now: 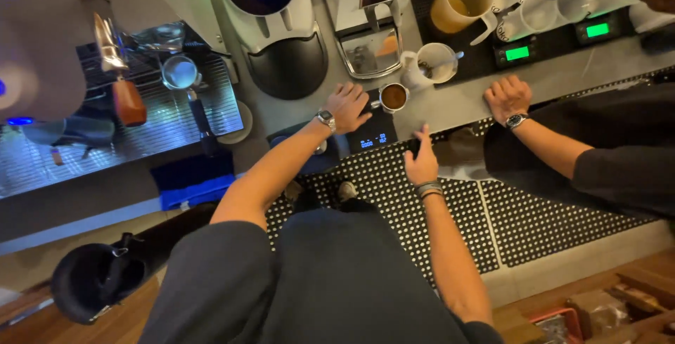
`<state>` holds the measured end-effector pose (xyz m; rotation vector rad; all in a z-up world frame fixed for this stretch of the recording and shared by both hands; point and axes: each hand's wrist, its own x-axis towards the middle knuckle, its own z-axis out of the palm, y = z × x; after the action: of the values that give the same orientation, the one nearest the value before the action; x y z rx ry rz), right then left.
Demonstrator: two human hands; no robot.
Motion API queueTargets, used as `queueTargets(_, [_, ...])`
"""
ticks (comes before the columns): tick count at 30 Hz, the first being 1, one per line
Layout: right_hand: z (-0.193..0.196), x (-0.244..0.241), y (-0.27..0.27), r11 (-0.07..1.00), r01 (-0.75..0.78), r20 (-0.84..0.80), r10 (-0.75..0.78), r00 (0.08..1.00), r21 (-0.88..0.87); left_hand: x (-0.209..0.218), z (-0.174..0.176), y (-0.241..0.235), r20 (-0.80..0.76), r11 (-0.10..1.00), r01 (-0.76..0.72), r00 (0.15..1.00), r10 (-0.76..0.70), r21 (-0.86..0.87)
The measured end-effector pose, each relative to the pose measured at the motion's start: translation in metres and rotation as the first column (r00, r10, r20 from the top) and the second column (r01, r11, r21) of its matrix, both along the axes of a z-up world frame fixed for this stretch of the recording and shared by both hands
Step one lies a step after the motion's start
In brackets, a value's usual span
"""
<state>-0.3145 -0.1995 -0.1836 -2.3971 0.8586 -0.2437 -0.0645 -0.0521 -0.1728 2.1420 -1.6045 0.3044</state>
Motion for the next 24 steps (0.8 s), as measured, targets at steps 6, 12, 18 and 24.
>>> queueTargets(6, [0.041, -0.005, 0.016, 0.905, -0.306, -0.049, 0.306, 0.951, -0.296, -0.006, 0.036, 0.015, -0.001, 1.0, -0.014, 1.0, 0.014, -0.017])
queueTargets(12, [0.051, 0.007, -0.005, 0.812, -0.435, -0.079, 0.441, 0.894, -0.389, -0.071, 0.201, 0.104, -0.518, 0.897, -0.144, 0.773, 0.366, 0.418])
queueTargets(18, [0.143, 0.068, 0.025, 0.856, -0.417, 0.373, 0.295, 0.88, 0.305, -0.16, 0.252, 0.19, -0.609, 0.837, -0.317, 0.578, 0.543, 0.446])
queueTargets(24, [0.25, 0.094, 0.164, -0.301, -0.578, 0.651, 0.361, 0.668, 0.759, -0.234, 0.257, 0.243, -0.679, 0.811, -0.301, 0.443, 0.585, 0.502])
